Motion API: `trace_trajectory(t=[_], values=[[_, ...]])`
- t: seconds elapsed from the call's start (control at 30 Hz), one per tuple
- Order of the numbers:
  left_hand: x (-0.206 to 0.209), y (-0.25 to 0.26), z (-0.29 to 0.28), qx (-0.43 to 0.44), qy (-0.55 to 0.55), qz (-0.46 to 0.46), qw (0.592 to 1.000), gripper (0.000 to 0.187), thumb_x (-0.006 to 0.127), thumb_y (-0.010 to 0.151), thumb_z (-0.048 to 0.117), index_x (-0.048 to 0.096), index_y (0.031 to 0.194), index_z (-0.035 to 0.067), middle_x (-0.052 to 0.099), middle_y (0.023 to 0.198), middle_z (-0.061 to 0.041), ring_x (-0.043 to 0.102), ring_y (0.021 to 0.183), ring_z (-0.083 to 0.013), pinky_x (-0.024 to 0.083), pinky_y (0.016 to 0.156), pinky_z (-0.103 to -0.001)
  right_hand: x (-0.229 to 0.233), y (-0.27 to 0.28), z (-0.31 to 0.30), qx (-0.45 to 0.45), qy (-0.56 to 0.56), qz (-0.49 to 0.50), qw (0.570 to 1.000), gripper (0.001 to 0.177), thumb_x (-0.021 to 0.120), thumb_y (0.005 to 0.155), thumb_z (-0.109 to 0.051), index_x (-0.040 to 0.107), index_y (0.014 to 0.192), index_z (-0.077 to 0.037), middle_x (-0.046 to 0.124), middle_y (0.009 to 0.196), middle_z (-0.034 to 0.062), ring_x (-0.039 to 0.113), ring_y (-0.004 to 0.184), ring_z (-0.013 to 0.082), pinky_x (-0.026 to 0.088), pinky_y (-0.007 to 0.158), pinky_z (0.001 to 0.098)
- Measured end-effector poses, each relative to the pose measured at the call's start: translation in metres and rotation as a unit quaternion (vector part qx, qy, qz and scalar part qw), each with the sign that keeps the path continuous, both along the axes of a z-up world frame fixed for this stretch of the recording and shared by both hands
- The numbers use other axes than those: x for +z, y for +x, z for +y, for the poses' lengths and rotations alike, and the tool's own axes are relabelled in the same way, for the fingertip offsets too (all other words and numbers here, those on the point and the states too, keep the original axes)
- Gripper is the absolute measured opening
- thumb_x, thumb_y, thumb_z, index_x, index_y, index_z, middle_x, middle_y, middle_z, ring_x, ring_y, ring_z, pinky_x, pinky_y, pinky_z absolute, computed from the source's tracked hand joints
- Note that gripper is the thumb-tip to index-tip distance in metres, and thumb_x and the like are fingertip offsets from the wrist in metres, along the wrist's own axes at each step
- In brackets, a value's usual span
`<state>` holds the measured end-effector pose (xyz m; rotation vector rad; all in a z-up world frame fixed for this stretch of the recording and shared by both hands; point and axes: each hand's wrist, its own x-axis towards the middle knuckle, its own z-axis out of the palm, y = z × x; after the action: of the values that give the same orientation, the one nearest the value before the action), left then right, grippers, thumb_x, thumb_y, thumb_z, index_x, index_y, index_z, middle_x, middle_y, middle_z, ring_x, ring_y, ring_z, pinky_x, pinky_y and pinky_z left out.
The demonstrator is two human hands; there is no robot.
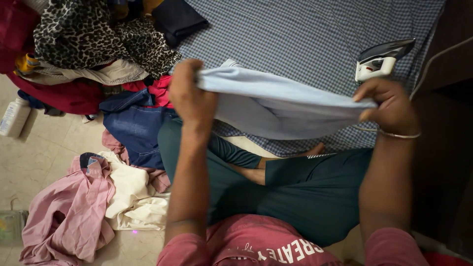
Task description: The person irons a light blue shirt laid on a checkered cloth on the floor. They use an electric iron to smooth the front, sleeves, and collar, periodically lifting and repositioning the shirt to access different areas.
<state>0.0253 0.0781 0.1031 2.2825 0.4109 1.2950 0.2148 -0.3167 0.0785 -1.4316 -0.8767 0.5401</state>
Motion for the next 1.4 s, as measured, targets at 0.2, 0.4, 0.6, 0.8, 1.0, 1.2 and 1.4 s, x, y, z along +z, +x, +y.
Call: trace_trajectory(t=[0.2, 0.4, 0.6, 0.8, 1.0, 1.2, 1.4], values=[[0.063, -0.017, 0.043, 0.061, 0.079, -0.073, 0.992, 0.028, 0.076, 0.087, 0.001, 0.065, 0.112, 0.005, 0.067, 0.099, -0.009, 0.070, 0.085, -0.0243, 0.058, 0.076, -0.035, 0.027, -0.012, 0.020, -0.097, -0.306, -0.167, 0.932, 0.038, 0.077, 0.081, -0.003, 0.069, 0.118, -0.003, 0.075, 0.099, 0.0083, 0.071, 0.086, 0.0177, 0.055, 0.074, 0.0320], [0.095, -0.043, 0.056, -0.006, -0.054, -0.087, 0.995, 0.019, 0.071, 0.096, -0.007, 0.065, 0.112, -0.001, 0.071, 0.109, -0.005, 0.072, 0.088, -0.0123, 0.060, 0.080, -0.024, 0.006, 0.009, -0.028, -0.392, -0.095, -0.262, 0.877, 0.015, 0.062, 0.100, 0.010, 0.060, 0.112, -0.001, 0.065, 0.109, 0.0087, 0.063, 0.100, 0.0139, 0.055, 0.095, 0.0291], [0.128, -0.064, 0.072, -0.158, -0.202, -0.100, 0.961, 0.010, 0.072, 0.104, -0.008, 0.064, 0.108, -0.005, 0.071, 0.101, -0.007, 0.068, 0.091, -0.0107, 0.054, 0.085, -0.021, 0.005, 0.009, -0.063, -0.429, 0.234, -0.061, 0.870, 0.024, 0.059, 0.107, -0.017, 0.061, 0.123, 0.001, 0.064, 0.114, 0.0137, 0.067, 0.104, 0.0214, 0.058, 0.099, 0.0355], [0.156, -0.076, 0.069, -0.223, -0.320, -0.102, 0.915, 0.012, 0.066, 0.095, -0.006, 0.063, 0.105, 0.000, 0.070, 0.100, -0.006, 0.067, 0.088, -0.0090, 0.055, 0.086, -0.021, -0.023, 0.014, -0.136, -0.256, 0.337, 0.119, 0.898, 0.040, 0.043, 0.123, -0.031, 0.056, 0.137, 0.005, 0.063, 0.132, 0.0221, 0.065, 0.119, 0.0298, 0.052, 0.113, 0.0465], [0.133, -0.069, 0.087, -0.263, -0.333, -0.098, 0.900, 0.015, 0.062, 0.099, -0.011, 0.061, 0.111, -0.002, 0.069, 0.106, -0.011, 0.069, 0.097, -0.0146, 0.056, 0.094, -0.024, 0.010, 0.008, -0.096, -0.309, 0.349, 0.064, 0.882, 0.031, 0.044, 0.126, -0.022, 0.056, 0.123, 0.006, 0.059, 0.110, 0.0186, 0.062, 0.100, 0.0262, 0.052, 0.098, 0.0384], [0.095, -0.053, 0.041, -0.103, 0.031, -0.004, 0.994, 0.030, 0.069, 0.093, -0.009, 0.059, 0.121, 0.000, 0.061, 0.130, -0.014, 0.062, 0.124, -0.0273, 0.052, 0.105, -0.034, 0.073, -0.085, 0.034, -0.370, 0.235, -0.041, 0.898, 0.014, 0.056, 0.107, 0.009, 0.056, 0.109, -0.005, 0.060, 0.102, 0.0090, 0.058, 0.087, 0.0150, 0.052, 0.084, 0.0285], [0.068, -0.042, -0.092, -0.402, -0.018, 0.050, 0.914, 0.097, 0.092, 0.070, 0.023, 0.039, 0.148, 0.000, 0.053, 0.144, -0.023, 0.054, 0.134, -0.0412, 0.045, 0.113, -0.048, 0.061, -0.140, 0.125, -0.217, 0.110, -0.074, 0.967, 0.023, 0.057, 0.088, 0.010, 0.053, 0.102, -0.008, 0.058, 0.105, 0.0020, 0.055, 0.094, 0.0077, 0.051, 0.085, 0.0240]])
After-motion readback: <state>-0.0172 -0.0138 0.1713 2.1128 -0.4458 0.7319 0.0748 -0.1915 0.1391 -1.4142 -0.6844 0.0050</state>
